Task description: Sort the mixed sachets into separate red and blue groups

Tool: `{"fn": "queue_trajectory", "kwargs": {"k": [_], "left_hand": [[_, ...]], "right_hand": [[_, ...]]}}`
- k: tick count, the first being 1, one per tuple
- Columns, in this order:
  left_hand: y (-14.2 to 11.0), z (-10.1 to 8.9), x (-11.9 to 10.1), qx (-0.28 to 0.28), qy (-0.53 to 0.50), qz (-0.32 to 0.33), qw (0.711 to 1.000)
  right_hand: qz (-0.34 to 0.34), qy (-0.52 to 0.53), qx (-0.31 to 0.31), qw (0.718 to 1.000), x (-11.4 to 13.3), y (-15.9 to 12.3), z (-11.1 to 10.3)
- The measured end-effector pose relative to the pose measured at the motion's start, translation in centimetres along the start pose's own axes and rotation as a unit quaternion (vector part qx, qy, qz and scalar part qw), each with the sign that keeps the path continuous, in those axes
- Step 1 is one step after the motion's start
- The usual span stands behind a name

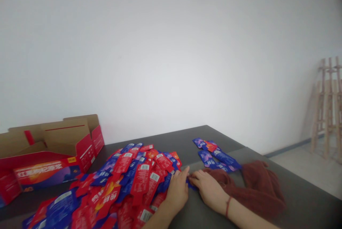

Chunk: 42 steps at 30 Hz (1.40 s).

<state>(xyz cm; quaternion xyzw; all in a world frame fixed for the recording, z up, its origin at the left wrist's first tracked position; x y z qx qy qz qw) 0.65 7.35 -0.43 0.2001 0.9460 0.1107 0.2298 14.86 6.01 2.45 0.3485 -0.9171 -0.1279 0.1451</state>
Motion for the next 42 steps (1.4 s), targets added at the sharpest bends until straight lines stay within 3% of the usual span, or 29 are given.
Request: {"fn": "queue_trajectory", "kwargs": {"k": [5,8,12,16,19,22,26,29,32,36,39,42], "left_hand": [[-0.1,-0.4,-0.3,0.001,-0.003,0.004,1.0],[-0.1,-0.6,-0.7,0.009,0.015,0.0,1.0],[0.1,-1.0,-1.3,0.02,0.04,-0.005,0.999],[0.1,-1.1,-1.5,0.019,0.047,-0.011,0.999],[0.0,-1.1,-1.4,0.016,0.046,-0.011,0.999],[-0.1,-1.0,-1.2,0.012,0.048,-0.004,0.999],[-0.1,-1.1,-1.3,0.013,0.052,-0.007,0.999],[-0.1,-1.2,-1.4,0.015,0.048,-0.008,0.999],[-0.2,-1.0,-1.1,0.01,0.04,-0.003,0.999],[0.1,-0.8,-0.4,-0.003,0.0,0.0,1.0],[0.4,-1.0,0.0,0.009,-0.026,-0.008,1.0],[0.5,-1.5,0.1,0.03,0.01,-0.009,0.999]], "right_hand": [[0.079,-0.058,-0.02,0.995,-3.0,-1.3,-0.8],[0.091,-0.117,-0.037,0.988,-3.9,-2.6,-0.4],[0.037,-0.123,-0.059,0.99,-2.3,-3.4,0.6],[-0.033,-0.059,-0.034,0.997,0.6,-2.7,1.0],[-0.044,-0.022,-0.021,0.999,1.2,-2.4,0.5],[-0.005,-0.023,-0.024,0.999,-0.1,-2.9,-0.2],[0.104,-0.087,-0.029,0.99,-3.1,-4.2,-0.5],[0.131,-0.126,-0.025,0.983,-3.9,-4.5,-0.2],[0.094,-0.117,-0.018,0.988,-2.8,-4.2,0.0],[0.023,-0.032,0.003,0.999,0.0,-3.2,-0.3],[-0.02,0.008,0.03,0.999,1.5,-1.9,-0.3],[-0.038,0.002,0.052,0.998,2.0,-0.4,0.1]]}}
Point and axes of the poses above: each hand's wrist, its own y-axis towards the middle knuckle, its own z-axis out of the palm, x = y × z, the point moved 3 cm from there along y, towards the middle knuckle, and after that the axes turned 2 degrees about y, right-handed, at the moved point
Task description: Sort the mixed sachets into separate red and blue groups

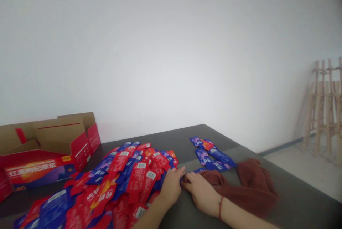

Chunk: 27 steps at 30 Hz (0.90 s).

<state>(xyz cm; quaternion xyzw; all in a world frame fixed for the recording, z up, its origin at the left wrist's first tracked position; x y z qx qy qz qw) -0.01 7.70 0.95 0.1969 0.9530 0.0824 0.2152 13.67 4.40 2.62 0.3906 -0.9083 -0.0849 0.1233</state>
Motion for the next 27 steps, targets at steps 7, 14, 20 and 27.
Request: {"fn": "queue_trajectory", "kwargs": {"k": [7,14,20,27], "left_hand": [[-1.0,-0.7,-0.8,0.054,0.061,0.047,0.996],[-0.7,-0.8,-1.3,0.058,0.045,0.037,0.997],[-0.8,-0.9,-1.5,0.046,0.057,0.05,0.996],[-0.8,-0.8,-1.8,0.039,0.05,0.035,0.997]], "right_hand": [[-0.008,0.008,0.002,1.0,-0.6,0.0,-0.2],[0.015,-0.027,-0.061,0.998,-0.8,-0.8,0.6],[0.022,-0.042,-0.062,0.997,-0.8,-0.3,1.0],[0.145,-0.075,-0.104,0.981,-6.4,-2.8,0.0]]}}
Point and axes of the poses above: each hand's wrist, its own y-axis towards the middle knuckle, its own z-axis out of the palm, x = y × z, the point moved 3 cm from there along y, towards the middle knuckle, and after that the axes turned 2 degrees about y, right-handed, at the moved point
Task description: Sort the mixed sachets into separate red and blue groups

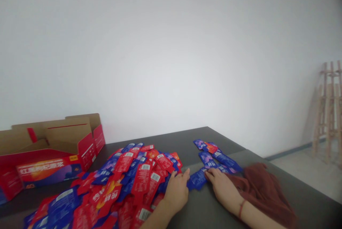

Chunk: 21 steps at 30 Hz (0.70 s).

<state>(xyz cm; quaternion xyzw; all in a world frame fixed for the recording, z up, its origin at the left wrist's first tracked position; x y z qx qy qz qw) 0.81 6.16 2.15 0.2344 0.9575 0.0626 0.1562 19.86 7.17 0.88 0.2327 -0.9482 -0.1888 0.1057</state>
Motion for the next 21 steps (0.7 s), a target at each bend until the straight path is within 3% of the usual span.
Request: {"fn": "queue_trajectory", "kwargs": {"k": [4,7,9,12,16,21], "left_hand": [[0.1,0.2,-0.3,-0.031,0.002,-0.008,0.999],[-0.1,0.4,-0.5,-0.048,0.014,-0.012,0.999],[-0.2,0.3,-0.6,-0.053,0.023,-0.008,0.998],[-0.3,-0.1,-1.0,-0.044,0.048,-0.004,0.998],[1.1,-0.6,-2.5,-0.004,0.108,-0.004,0.994],[4.3,0.0,-4.6,0.027,0.144,0.003,0.989]], "right_hand": [[-0.026,0.005,-0.004,1.0,1.1,-0.8,0.5],[-0.081,0.071,0.016,0.994,3.6,-0.9,0.2],[-0.093,0.119,0.033,0.988,4.1,-0.3,-0.1],[-0.057,0.14,0.021,0.988,1.7,1.1,-0.4],[0.066,0.047,-0.056,0.995,-3.4,2.2,0.1],[0.078,0.029,0.0,0.997,-4.7,1.8,1.4]]}}
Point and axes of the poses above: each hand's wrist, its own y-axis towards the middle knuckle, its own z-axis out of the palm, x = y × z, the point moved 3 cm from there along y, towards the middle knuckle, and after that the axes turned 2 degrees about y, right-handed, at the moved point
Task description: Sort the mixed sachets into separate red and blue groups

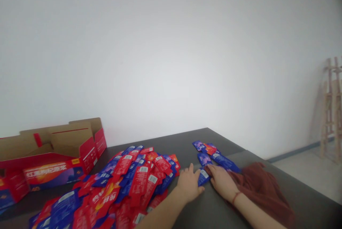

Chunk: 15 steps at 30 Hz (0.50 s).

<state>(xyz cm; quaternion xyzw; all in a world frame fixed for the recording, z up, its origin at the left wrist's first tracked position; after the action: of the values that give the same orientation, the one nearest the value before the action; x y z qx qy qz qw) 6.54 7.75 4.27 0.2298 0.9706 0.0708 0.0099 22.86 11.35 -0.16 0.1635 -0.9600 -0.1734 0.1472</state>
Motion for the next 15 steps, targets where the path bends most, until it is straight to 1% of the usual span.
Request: {"fn": "queue_trajectory", "kwargs": {"k": [2,4,7,10,12,15], "left_hand": [[1.0,0.2,-0.6,0.009,0.016,0.006,1.0],[1.6,0.1,-0.7,0.013,0.028,0.008,0.999],[1.9,-0.8,0.4,0.013,0.048,-0.004,0.999],[1.4,-3.2,3.2,-0.008,0.075,-0.033,0.997],[0.5,-5.3,6.1,-0.03,0.1,-0.068,0.992],[-1.7,-8.1,11.1,-0.047,0.144,-0.147,0.978]], "right_hand": [[-0.015,0.012,0.021,1.0,0.3,-0.2,0.0],[-0.022,0.022,0.03,0.999,0.5,-0.2,-0.3],[-0.019,0.035,0.035,0.999,0.6,-0.1,-0.5],[-0.014,0.045,0.033,0.998,0.6,-0.2,-0.6],[-0.015,0.052,0.035,0.998,0.9,-0.3,-0.7],[-0.03,0.06,0.042,0.997,1.8,-0.6,-1.2]]}}
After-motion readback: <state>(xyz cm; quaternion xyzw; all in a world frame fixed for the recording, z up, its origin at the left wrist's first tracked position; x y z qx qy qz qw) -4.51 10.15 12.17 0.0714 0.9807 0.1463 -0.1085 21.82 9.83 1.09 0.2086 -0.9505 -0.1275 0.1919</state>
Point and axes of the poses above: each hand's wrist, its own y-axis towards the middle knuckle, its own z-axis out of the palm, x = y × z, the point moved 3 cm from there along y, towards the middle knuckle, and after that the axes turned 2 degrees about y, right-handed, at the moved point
